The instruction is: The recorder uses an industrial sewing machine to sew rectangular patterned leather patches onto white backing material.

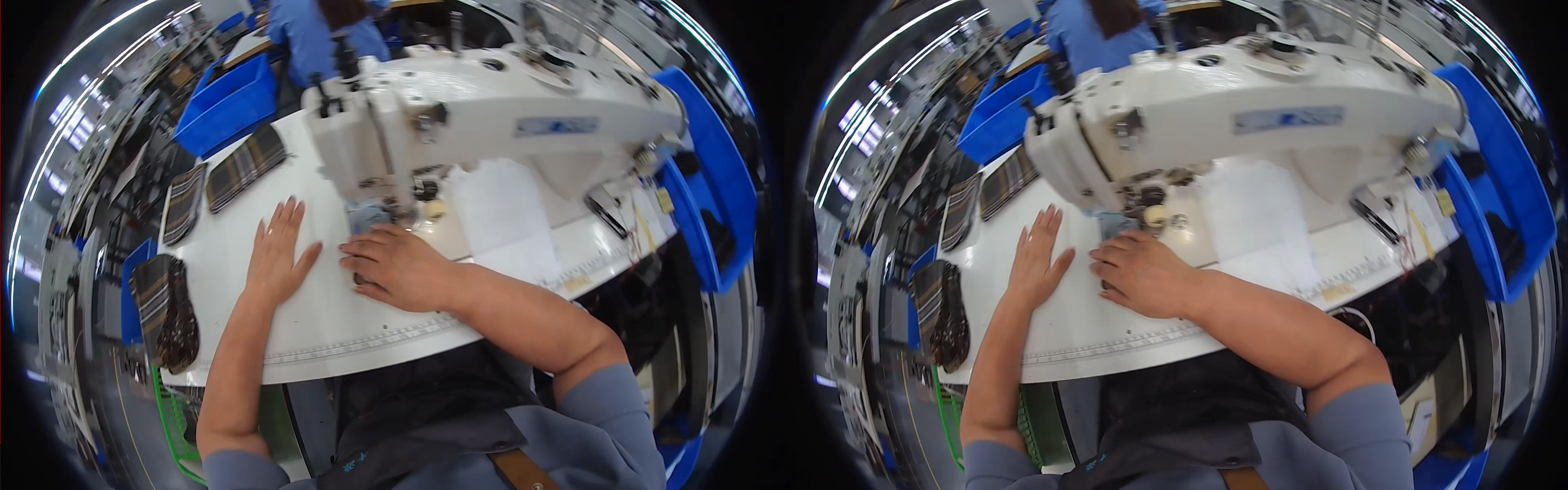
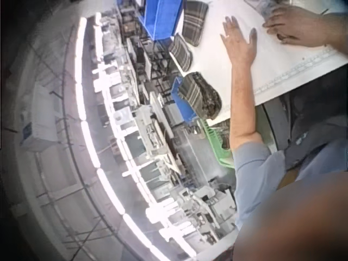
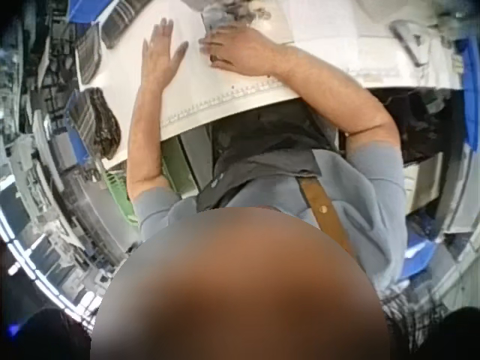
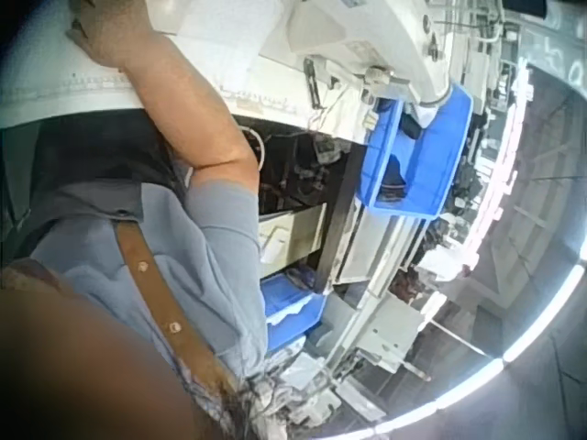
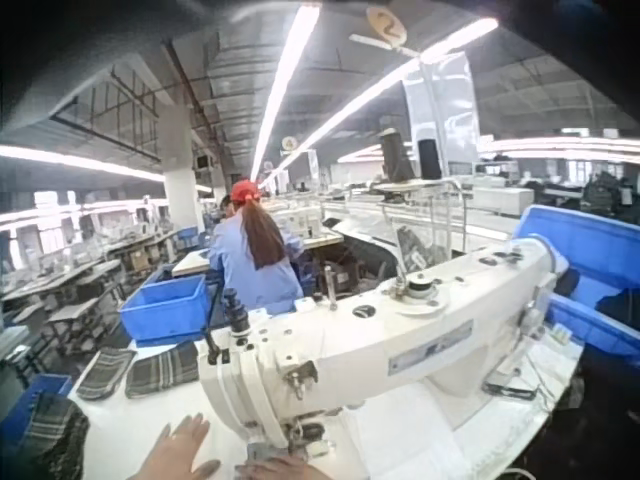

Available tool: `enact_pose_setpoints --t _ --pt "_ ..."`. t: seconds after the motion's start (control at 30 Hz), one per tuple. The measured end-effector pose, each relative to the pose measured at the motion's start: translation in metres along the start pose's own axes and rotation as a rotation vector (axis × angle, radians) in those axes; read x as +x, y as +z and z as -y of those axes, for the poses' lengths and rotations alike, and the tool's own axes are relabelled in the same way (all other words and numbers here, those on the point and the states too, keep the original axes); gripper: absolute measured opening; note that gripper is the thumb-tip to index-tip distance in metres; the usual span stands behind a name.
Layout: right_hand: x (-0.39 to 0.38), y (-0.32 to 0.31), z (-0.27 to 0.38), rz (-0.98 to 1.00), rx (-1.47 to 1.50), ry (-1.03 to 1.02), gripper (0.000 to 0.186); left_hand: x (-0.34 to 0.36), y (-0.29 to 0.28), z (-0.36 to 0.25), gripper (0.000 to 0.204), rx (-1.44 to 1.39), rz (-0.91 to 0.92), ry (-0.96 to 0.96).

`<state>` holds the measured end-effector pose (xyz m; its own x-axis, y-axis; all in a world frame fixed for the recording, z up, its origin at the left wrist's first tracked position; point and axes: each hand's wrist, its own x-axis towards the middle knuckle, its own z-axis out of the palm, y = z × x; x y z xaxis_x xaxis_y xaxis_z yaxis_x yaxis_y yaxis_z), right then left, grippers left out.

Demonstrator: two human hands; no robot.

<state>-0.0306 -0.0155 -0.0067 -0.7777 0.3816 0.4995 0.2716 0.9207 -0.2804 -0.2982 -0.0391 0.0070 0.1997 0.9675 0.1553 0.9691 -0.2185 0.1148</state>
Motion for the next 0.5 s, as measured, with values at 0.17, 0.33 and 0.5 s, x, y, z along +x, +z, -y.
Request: enact_pose_setpoints --t 0.17,0.33,0.5 --pt "-0.01 -0.015 -0.002 -0.02 -0.015 0.043 0.021 -0.077 -0.017 -0.072 0.086 -0.011 0.098 0.079" --pt "-0.045 -0.06 0.002 -0.11 -0.205 0.139 0.017 -0.137 -0.021 -0.105 0.091 -0.003 0.155 0.045" --pt "-0.114 -0.118 -0.033 -0.295 -0.403 0.676 0.029 -0.152 -0.019 -0.121 0.096 0.004 0.14 0.033"
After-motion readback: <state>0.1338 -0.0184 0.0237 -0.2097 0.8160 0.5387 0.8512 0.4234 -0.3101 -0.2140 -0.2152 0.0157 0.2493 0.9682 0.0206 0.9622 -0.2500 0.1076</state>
